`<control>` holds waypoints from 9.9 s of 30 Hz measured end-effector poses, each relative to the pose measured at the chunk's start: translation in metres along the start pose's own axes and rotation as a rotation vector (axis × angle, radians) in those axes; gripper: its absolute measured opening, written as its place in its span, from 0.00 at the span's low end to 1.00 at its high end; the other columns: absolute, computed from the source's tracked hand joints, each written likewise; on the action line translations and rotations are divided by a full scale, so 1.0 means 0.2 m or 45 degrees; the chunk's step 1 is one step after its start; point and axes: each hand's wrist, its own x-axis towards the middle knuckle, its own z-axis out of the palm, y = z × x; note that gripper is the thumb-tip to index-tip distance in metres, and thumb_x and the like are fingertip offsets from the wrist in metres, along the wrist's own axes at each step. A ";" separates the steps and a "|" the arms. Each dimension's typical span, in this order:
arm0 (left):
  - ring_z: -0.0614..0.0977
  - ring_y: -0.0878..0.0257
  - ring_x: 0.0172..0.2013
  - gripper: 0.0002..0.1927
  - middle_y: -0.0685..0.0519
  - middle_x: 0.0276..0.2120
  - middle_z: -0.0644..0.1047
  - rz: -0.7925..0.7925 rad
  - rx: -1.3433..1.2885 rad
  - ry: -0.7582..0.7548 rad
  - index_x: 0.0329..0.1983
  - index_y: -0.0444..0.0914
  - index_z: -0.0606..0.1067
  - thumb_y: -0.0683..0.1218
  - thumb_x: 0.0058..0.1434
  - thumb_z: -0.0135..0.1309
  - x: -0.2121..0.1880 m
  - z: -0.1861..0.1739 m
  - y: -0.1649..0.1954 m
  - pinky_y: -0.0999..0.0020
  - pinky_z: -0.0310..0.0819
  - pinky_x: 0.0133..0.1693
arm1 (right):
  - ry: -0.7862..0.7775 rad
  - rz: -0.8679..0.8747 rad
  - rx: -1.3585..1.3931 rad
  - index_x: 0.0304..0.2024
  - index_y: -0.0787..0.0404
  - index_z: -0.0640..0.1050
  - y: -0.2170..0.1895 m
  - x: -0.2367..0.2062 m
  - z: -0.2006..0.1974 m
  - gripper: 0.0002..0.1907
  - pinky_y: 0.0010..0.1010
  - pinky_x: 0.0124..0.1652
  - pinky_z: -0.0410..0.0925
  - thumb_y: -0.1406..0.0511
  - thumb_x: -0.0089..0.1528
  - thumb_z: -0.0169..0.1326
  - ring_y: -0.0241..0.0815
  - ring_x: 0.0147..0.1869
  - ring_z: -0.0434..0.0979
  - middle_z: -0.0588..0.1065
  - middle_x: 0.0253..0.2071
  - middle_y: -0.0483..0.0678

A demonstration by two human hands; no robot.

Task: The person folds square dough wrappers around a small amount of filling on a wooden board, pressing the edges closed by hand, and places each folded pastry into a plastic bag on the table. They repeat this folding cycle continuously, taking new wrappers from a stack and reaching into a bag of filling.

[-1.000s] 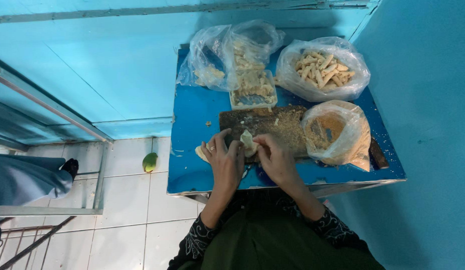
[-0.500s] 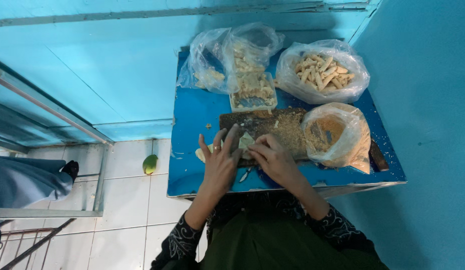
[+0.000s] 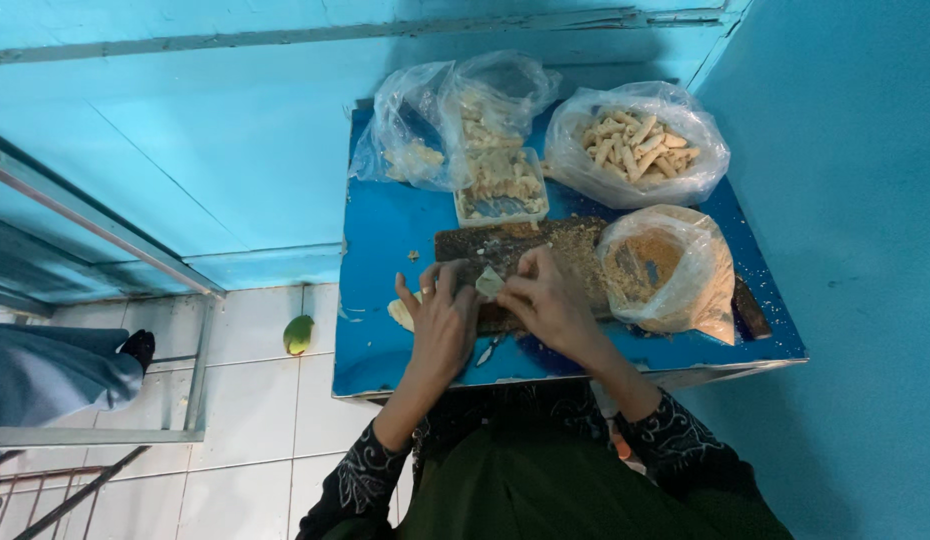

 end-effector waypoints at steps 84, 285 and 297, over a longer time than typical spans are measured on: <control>0.61 0.36 0.62 0.09 0.38 0.63 0.62 -0.219 0.062 -0.070 0.36 0.36 0.77 0.45 0.56 0.61 0.12 0.11 -0.05 0.21 0.43 0.59 | 0.063 -0.053 -0.203 0.37 0.48 0.86 0.01 0.07 0.04 0.07 0.52 0.52 0.59 0.57 0.59 0.65 0.51 0.55 0.65 0.66 0.59 0.49; 0.73 0.50 0.57 0.21 0.45 0.52 0.74 0.118 0.085 0.051 0.55 0.31 0.77 0.49 0.64 0.58 -0.11 0.13 0.19 0.34 0.55 0.65 | -0.360 -0.666 -0.879 0.70 0.56 0.68 0.17 0.00 -0.14 0.33 0.50 0.57 0.62 0.66 0.61 0.53 0.49 0.59 0.66 0.66 0.65 0.51; 0.74 0.51 0.56 0.19 0.47 0.49 0.75 0.121 0.104 0.083 0.52 0.33 0.78 0.51 0.63 0.59 -0.09 0.13 0.20 0.31 0.54 0.64 | -0.072 -0.376 -1.100 0.61 0.62 0.74 0.41 0.36 -0.05 0.29 0.48 0.55 0.60 0.68 0.56 0.58 0.53 0.61 0.64 0.65 0.64 0.56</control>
